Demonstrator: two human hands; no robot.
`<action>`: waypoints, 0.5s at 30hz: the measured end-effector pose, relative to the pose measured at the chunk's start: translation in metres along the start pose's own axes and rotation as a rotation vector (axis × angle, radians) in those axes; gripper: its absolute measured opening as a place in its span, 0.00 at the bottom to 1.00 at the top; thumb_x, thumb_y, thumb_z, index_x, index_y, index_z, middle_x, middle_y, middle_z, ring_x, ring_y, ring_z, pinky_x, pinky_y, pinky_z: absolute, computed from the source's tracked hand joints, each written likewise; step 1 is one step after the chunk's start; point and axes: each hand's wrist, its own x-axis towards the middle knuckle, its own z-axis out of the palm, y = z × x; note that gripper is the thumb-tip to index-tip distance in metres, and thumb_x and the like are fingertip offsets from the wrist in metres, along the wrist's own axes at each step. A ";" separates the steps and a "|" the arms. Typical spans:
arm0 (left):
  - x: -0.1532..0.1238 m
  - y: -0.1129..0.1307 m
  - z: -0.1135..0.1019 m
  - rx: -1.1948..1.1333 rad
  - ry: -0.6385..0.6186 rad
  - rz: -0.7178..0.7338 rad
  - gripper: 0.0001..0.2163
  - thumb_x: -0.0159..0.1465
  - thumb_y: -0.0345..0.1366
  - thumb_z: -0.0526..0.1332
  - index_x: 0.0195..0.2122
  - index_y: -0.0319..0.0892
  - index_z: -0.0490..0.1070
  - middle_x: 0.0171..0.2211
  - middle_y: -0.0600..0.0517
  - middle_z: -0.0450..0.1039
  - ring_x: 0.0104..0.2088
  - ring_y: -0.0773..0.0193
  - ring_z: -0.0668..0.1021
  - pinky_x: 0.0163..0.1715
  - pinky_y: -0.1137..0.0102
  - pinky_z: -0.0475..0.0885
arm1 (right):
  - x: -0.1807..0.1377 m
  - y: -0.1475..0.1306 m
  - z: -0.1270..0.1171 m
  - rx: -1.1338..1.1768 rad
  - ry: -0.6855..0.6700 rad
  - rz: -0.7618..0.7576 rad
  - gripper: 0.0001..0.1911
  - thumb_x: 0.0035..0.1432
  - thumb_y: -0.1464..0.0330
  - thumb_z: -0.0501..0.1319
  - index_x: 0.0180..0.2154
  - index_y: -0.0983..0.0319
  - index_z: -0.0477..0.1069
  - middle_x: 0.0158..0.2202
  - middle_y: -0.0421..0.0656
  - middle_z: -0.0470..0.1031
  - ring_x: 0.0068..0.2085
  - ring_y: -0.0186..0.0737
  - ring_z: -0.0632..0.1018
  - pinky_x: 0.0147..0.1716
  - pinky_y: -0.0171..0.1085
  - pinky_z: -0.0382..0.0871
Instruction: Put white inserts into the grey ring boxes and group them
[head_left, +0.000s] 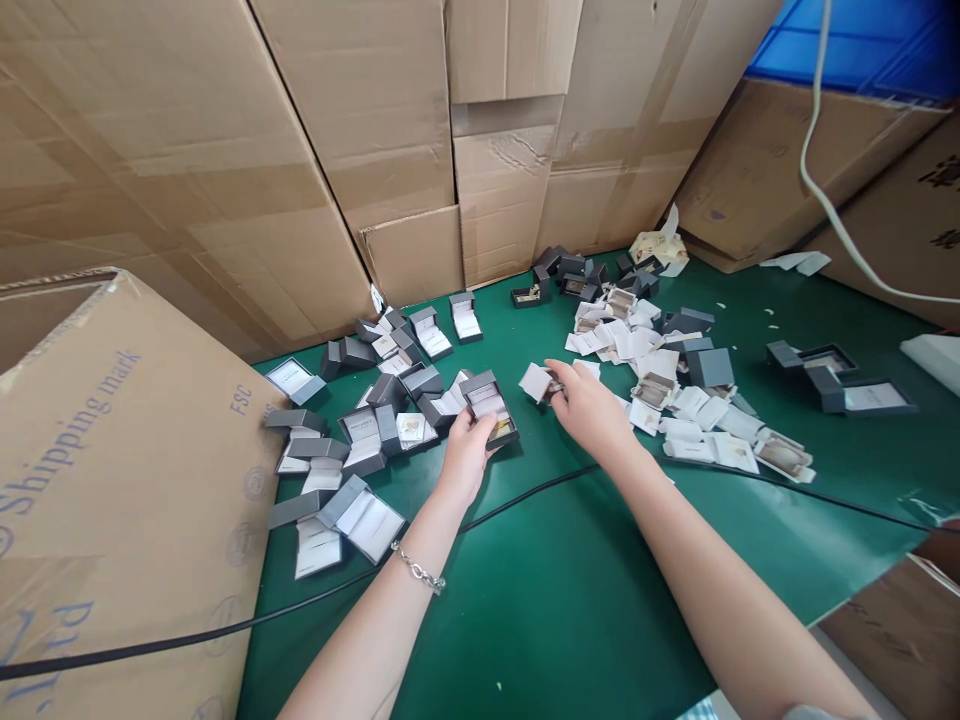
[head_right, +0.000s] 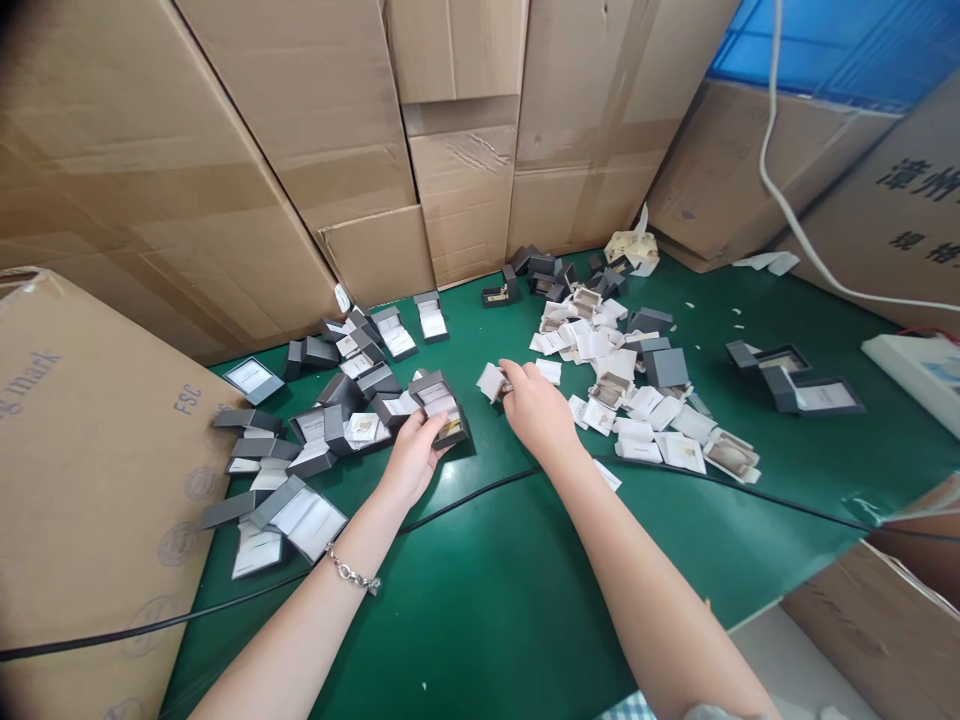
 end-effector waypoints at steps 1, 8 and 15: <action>0.000 -0.001 -0.001 0.005 0.001 0.000 0.14 0.56 0.35 0.61 0.45 0.43 0.68 0.42 0.49 0.75 0.39 0.65 0.77 0.37 0.72 0.71 | 0.001 0.005 0.001 -0.044 -0.015 0.023 0.26 0.54 0.74 0.48 0.56 0.61 0.62 0.37 0.49 0.68 0.27 0.41 0.69 0.21 0.37 0.58; 0.004 -0.004 -0.003 0.000 -0.006 0.016 0.13 0.57 0.35 0.60 0.44 0.43 0.69 0.43 0.50 0.75 0.39 0.64 0.77 0.38 0.71 0.71 | 0.004 0.009 -0.003 0.003 0.181 -0.176 0.27 0.56 0.75 0.47 0.57 0.60 0.60 0.36 0.48 0.67 0.36 0.44 0.70 0.33 0.39 0.65; 0.000 0.000 0.000 0.014 -0.012 0.008 0.15 0.57 0.34 0.60 0.46 0.42 0.68 0.44 0.48 0.74 0.40 0.64 0.77 0.37 0.71 0.72 | 0.005 0.011 -0.001 -0.137 0.121 -0.127 0.23 0.54 0.76 0.48 0.50 0.61 0.68 0.34 0.49 0.68 0.32 0.43 0.70 0.29 0.39 0.62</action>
